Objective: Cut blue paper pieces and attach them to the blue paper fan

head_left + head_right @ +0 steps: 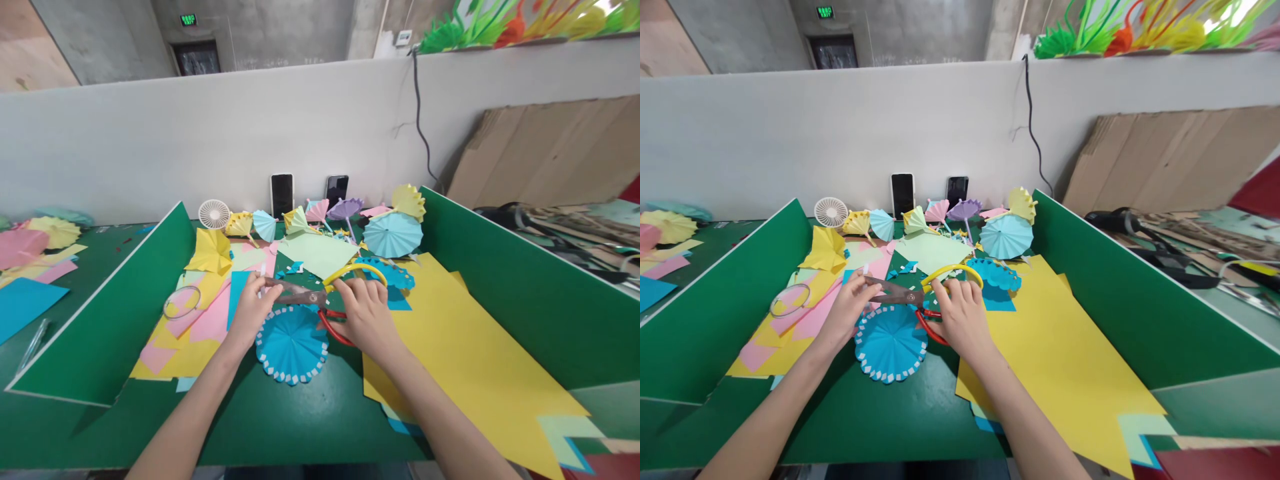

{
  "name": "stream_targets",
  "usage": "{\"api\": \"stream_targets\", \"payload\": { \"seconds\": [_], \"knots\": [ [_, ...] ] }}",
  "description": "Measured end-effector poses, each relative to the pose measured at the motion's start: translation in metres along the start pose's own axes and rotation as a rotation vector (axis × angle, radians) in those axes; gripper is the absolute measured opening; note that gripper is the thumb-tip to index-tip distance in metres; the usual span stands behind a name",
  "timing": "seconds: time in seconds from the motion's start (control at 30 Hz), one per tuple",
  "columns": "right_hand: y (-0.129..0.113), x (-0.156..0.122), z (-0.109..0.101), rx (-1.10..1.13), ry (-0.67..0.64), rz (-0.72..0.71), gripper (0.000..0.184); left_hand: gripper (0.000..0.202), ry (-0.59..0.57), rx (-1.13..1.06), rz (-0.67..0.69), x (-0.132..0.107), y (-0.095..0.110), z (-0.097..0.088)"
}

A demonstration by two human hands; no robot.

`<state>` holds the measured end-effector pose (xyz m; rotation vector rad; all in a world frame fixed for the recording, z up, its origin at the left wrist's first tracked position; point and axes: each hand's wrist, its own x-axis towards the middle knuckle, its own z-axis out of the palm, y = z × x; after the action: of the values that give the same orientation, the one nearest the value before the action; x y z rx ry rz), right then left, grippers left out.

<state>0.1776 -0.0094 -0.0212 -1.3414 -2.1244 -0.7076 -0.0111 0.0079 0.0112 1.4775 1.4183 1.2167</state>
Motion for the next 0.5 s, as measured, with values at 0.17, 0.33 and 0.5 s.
{"api": "stream_targets", "payload": {
  "seconds": [0.17, 0.33, 0.5],
  "knots": [
    [-0.0003, 0.0003, -0.0001, -0.006, 0.0, 0.003, 0.053, 0.009, -0.007, -0.004, 0.007, 0.0005, -0.0008, -0.0002],
    [0.0001, 0.0004, -0.0003, -0.005, 0.006, 0.005, 0.053, 0.008, -0.01, -0.01, 0.0, -0.0002, 0.0015, -0.0005],
    [-0.0008, 0.0007, -0.0011, -0.01, 0.009, 0.001, 0.054, 0.01, -0.004, -0.03, -0.005, -0.0005, 0.0014, 0.0001]
  ]
}}
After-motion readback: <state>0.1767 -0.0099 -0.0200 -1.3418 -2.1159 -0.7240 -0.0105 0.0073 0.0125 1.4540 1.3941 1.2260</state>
